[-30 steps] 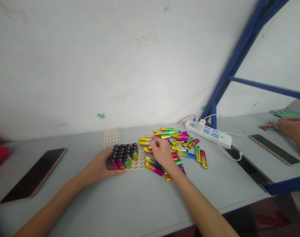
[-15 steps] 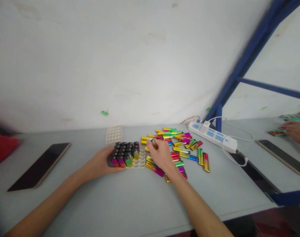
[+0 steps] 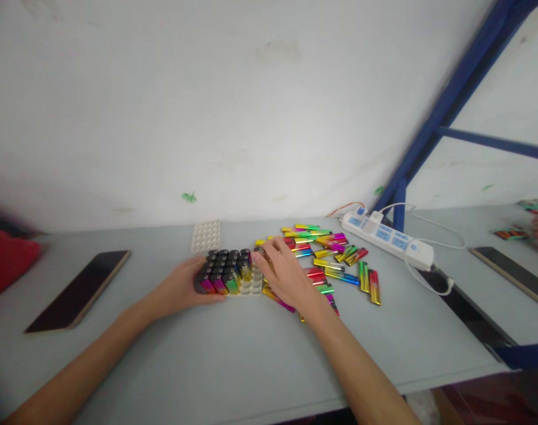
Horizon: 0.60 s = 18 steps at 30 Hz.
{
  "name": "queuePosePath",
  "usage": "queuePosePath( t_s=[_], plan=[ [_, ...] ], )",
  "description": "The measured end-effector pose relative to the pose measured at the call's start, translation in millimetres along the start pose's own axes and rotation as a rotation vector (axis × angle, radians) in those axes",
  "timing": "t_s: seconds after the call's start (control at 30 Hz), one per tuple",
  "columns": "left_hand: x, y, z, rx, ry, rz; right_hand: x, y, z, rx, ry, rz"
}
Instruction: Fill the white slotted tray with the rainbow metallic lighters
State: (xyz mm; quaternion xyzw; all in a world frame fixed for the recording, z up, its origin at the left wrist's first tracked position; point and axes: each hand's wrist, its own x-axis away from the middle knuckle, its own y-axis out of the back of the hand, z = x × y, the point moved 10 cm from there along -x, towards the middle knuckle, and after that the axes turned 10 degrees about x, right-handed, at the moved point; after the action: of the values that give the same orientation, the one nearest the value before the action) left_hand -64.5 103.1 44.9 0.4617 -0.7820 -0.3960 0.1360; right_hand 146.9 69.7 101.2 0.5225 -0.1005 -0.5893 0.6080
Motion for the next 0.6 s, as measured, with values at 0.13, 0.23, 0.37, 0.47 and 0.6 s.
queuePosePath(
  t_s=[0.13, 0.23, 0.37, 0.47, 0.6],
  plan=[
    [1.1, 1.1, -2.1, -0.012, -0.002, -0.011, 5.8, -21.2, 13.4, 0.07, 0.134, 0.194],
    [1.7, 0.5, -1.4, -0.025, -0.005, -0.014, 9.8, -31.1, 13.2, 0.037, 0.141, 0.255],
    [1.6, -0.9, 1.2, -0.016, 0.002, -0.012, 11.7, -36.4, 6.0, 0.079, 0.109, 0.283],
    [1.0, -1.2, 1.3, 0.002, 0.008, -0.012, 12.1, -37.3, 6.3, 0.132, 0.129, 0.32],
    [0.8, -1.5, 0.4, -0.007, 0.026, -0.009, 11.5, -36.8, 12.1, 0.255, 0.126, 0.336]
  ],
)
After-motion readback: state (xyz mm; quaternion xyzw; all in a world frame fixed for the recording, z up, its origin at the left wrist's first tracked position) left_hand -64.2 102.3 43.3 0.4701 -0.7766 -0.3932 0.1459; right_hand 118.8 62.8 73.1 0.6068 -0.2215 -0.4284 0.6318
